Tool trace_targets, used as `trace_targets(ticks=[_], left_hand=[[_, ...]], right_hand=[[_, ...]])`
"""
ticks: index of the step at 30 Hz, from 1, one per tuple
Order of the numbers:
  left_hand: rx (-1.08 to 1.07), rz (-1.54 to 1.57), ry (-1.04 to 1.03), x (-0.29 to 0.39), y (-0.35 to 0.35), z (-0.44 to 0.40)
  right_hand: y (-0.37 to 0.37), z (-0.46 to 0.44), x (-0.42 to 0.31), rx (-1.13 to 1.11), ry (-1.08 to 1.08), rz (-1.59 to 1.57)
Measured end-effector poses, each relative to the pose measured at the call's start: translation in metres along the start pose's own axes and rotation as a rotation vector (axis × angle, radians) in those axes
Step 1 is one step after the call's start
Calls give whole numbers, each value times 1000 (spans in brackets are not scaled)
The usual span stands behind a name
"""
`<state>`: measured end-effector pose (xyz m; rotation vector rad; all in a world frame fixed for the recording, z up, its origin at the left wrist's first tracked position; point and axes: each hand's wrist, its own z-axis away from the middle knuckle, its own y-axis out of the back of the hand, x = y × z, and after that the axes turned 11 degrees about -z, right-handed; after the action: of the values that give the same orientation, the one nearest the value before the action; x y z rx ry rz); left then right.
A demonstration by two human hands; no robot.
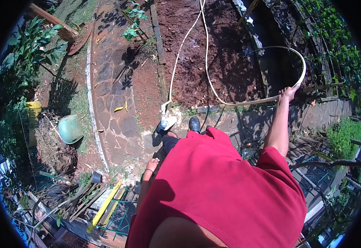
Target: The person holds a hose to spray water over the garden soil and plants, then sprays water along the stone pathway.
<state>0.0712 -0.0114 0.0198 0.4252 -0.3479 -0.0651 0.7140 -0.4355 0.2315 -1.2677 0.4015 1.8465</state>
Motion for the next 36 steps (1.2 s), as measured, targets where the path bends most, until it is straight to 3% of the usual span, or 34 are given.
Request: trace_targets(ticks=[10, 12, 13, 16, 21, 25, 30, 36], left_hand=[[35, 3, -71, -8, 4, -2], [-171, 438, 96, 3, 17, -5], [-123, 433, 125, 38, 34, 14], [-17, 375, -128, 122, 101, 55], [55, 526, -743, 304, 214, 237], [57, 332, -1224, 364, 245, 337], [-295, 412, -1427, 394, 249, 396], [-475, 377, -1493, 397, 235, 414]], right_hand=[[1, 2, 3, 5, 7, 5], [1, -1, 4, 6, 15, -1], [1, -2, 3, 7, 18, 1], [-1, 1, 0, 2, 18, 7], [-3, 4, -2, -6, 21, 27], [-3, 0, 0, -50, 34, 33], [-1, 2, -2, -18, 4, 46], [11, -5, -1, -21, 8, 17]])
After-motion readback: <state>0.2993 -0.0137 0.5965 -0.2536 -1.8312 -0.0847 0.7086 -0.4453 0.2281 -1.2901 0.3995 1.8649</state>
